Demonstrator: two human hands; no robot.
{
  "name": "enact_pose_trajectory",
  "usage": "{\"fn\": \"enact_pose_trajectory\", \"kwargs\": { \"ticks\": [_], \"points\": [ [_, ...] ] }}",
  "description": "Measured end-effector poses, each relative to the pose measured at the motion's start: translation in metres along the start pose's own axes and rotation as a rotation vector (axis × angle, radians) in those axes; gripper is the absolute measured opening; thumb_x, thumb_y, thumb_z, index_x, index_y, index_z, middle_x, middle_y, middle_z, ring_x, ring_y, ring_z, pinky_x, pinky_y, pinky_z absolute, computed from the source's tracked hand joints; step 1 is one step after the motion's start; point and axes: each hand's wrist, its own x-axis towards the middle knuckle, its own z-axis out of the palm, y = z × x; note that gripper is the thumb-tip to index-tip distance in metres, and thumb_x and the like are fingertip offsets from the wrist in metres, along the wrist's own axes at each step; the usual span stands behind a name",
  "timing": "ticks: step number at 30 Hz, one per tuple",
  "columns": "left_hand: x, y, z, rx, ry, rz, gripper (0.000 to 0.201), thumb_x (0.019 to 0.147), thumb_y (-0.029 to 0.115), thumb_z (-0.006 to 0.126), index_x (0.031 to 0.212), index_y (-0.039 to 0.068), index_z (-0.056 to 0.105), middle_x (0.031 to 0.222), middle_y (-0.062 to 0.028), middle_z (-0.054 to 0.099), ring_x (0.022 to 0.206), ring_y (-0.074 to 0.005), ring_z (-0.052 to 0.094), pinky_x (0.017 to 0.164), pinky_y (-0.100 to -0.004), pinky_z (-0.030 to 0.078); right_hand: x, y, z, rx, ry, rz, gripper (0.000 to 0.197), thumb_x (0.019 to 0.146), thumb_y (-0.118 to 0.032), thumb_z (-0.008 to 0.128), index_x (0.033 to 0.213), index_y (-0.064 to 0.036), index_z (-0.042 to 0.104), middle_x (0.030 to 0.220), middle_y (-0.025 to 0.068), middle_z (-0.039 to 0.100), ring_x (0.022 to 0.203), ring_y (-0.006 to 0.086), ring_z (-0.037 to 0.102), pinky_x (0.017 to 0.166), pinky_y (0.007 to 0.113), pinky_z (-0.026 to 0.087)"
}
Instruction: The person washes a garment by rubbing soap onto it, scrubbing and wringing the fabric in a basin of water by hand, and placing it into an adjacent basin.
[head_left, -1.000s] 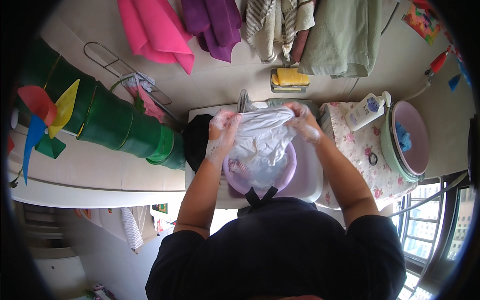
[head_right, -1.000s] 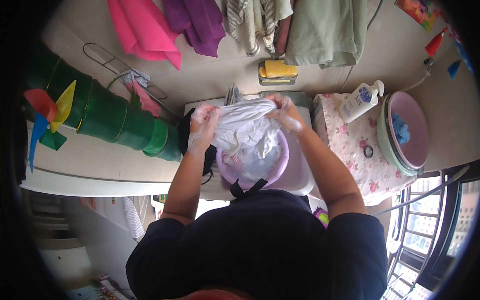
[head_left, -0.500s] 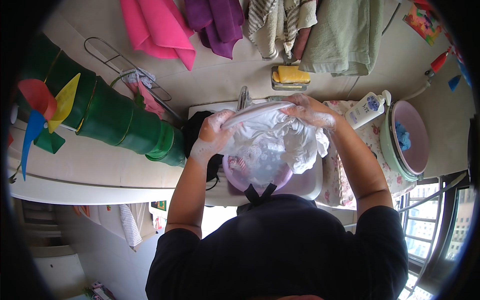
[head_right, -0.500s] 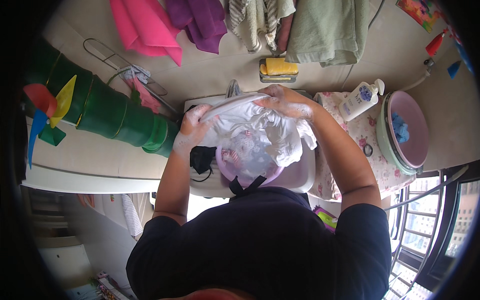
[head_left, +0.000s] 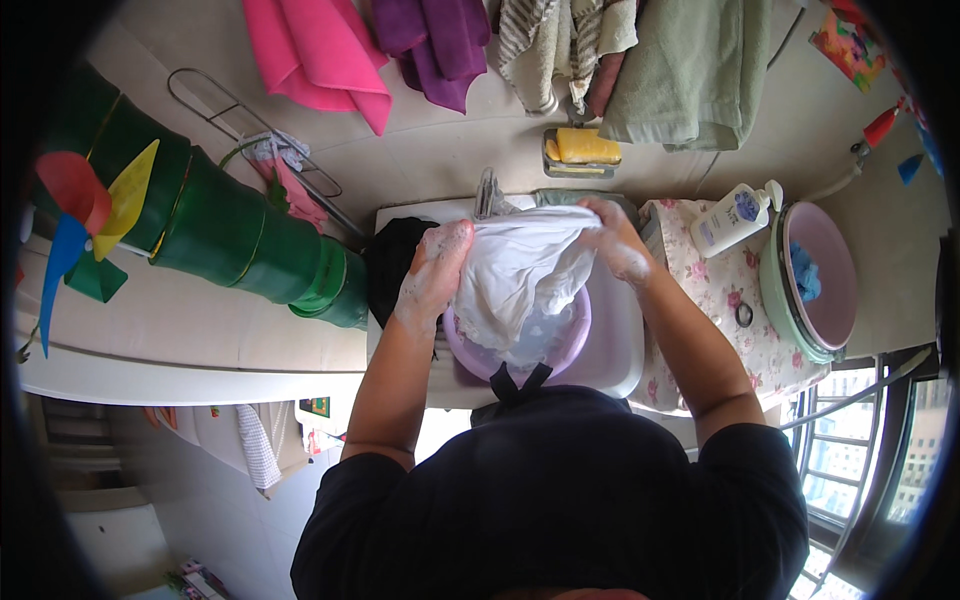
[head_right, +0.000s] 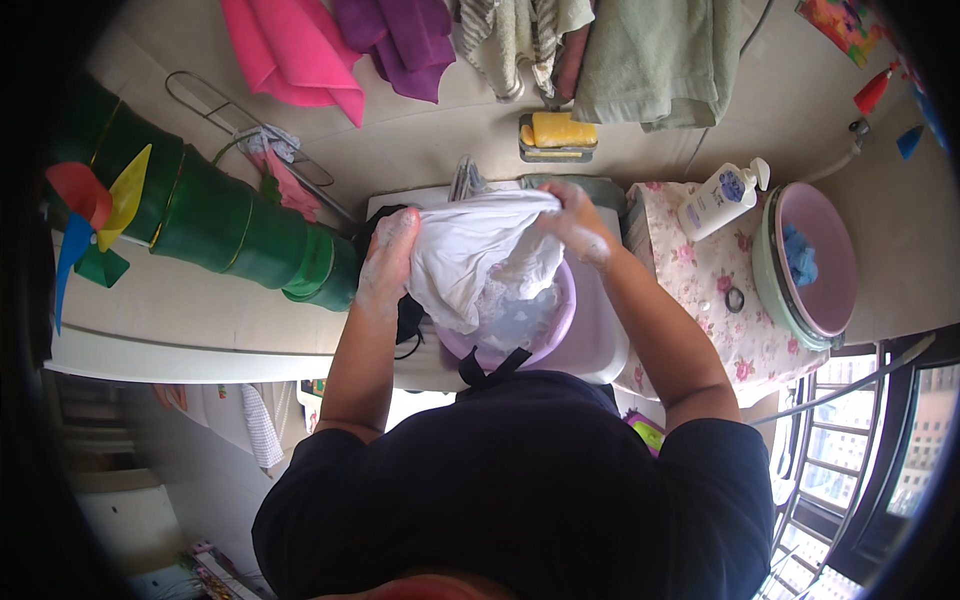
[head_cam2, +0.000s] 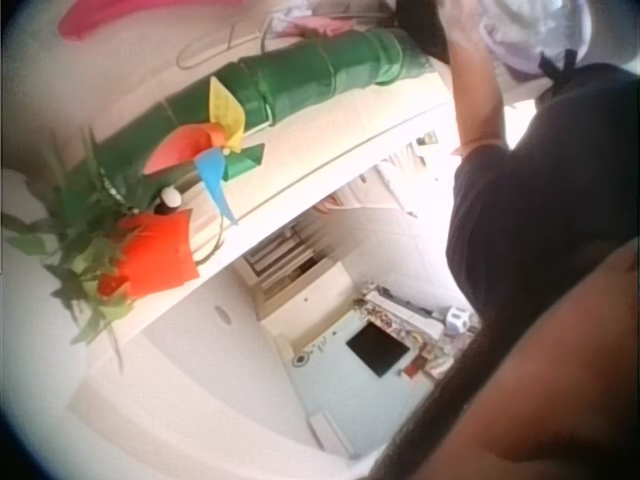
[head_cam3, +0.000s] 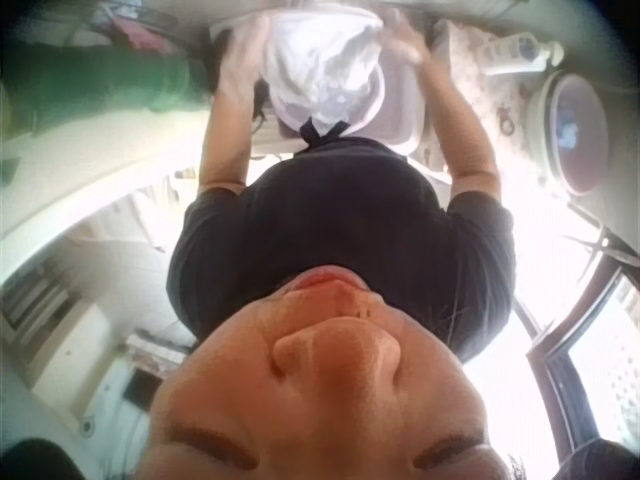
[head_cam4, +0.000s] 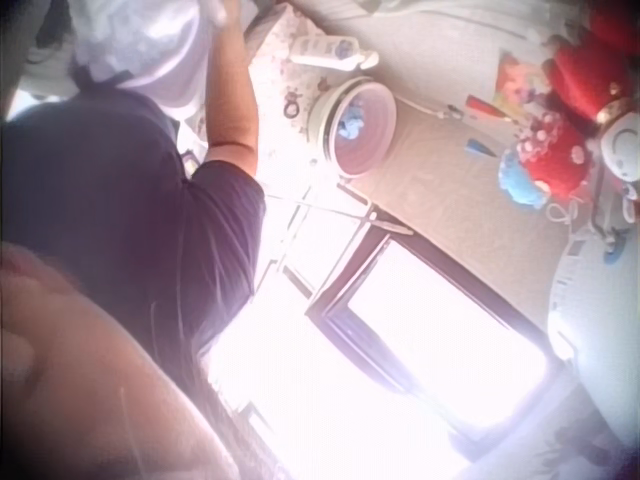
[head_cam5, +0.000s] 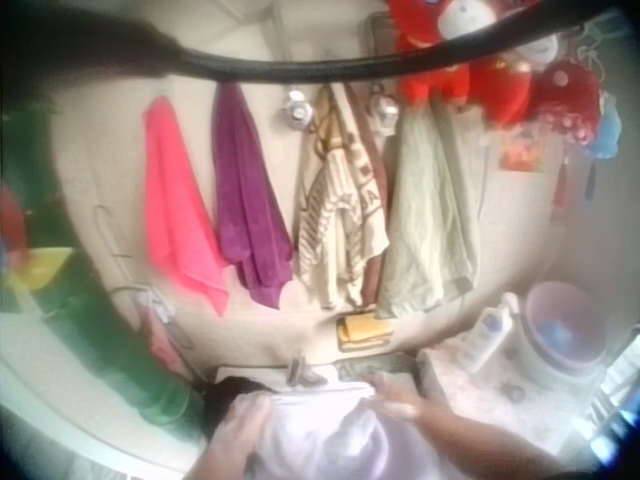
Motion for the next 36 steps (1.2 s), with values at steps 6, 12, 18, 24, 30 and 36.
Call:
{"fn": "enact_pose_trajectory", "kwargs": {
  "ticks": [6, 12, 18, 24, 30, 36],
  "points": [
    [0.001, -0.036, 0.006, 0.131, 0.085, -0.081, 0.035, 0.091, 0.031, 0.044, 0.088, -0.002, 0.056, 0.077, -0.0036, 0.054, 0.075, -0.0120, 0.049, 0.071, -0.0260, 0.040, 0.002, -0.048, -0.017, 1.614, 0.039, 0.170, 0.040, 0.062, -0.006, 0.049, 0.102, -0.0003, 0.052, 0.087, 0.0129, 0.060, 0.078, 0.0283, 0.060, 0.077, 0.041, 0.050],
    [-0.002, -0.068, 0.044, 0.018, -0.147, 0.067, 0.049, 0.084, 0.033, 0.058, 0.117, -0.001, 0.048, 0.098, -0.0096, 0.060, 0.097, -0.0182, 0.056, 0.087, -0.0327, 0.043, 0.010, -0.069, 0.011, 1.949, -0.317, 0.059, 0.039, 0.061, -0.016, 0.052, 0.096, 0.0003, 0.053, 0.090, 0.0182, 0.060, 0.081, 0.0325, 0.059, 0.080, 0.043, 0.048],
    [-0.003, -0.117, 0.049, -0.697, -0.290, -0.138, 0.045, 0.074, 0.005, 0.061, 0.117, 0.000, 0.048, 0.098, -0.0094, 0.061, 0.089, -0.0170, 0.060, 0.074, -0.0303, 0.050, 0.025, -0.047, 0.013, 1.823, -0.121, 0.045, 0.040, 0.065, -0.017, 0.052, 0.101, 0.0001, 0.054, 0.093, 0.0177, 0.061, 0.084, 0.0309, 0.060, 0.083, 0.042, 0.047],
    [-0.001, -0.098, 0.041, -1.113, 0.185, -0.241, 0.044, 0.089, 0.022, 0.048, 0.130, 0.009, 0.040, 0.125, -0.0102, 0.049, 0.113, -0.0254, 0.049, 0.095, -0.0390, 0.041, 0.011, 0.024, 0.039, 1.144, 0.338, -0.203, 0.023, 0.073, -0.010, 0.048, 0.096, -0.0095, 0.051, 0.113, 0.0116, 0.052, 0.102, 0.0233, 0.052, 0.093, 0.039, 0.041],
    [0.012, -0.101, 0.064, -1.108, 0.001, -0.228, 0.045, 0.091, 0.038, 0.044, 0.129, 0.013, 0.040, 0.121, -0.0061, 0.049, 0.109, -0.0229, 0.050, 0.089, -0.0376, 0.045, -0.022, -0.056, 0.104, -0.676, 0.254, -0.866, 0.022, 0.070, -0.011, 0.063, 0.091, -0.0100, 0.056, 0.116, 0.0134, 0.050, 0.107, 0.0335, 0.048, 0.091, 0.040, 0.042],
    [0.015, -0.095, 0.068, -1.009, 0.196, -0.395, 0.039, 0.089, 0.037, 0.047, 0.120, 0.012, 0.047, 0.111, -0.0056, 0.055, 0.097, -0.0189, 0.057, 0.077, -0.0320, 0.051, 0.041, -0.022, 0.060, 0.275, 0.071, -0.297, 0.033, 0.072, -0.024, 0.063, 0.100, -0.0070, 0.057, 0.105, 0.0172, 0.055, 0.099, 0.0336, 0.054, 0.085, 0.039, 0.043]
  ]
}}
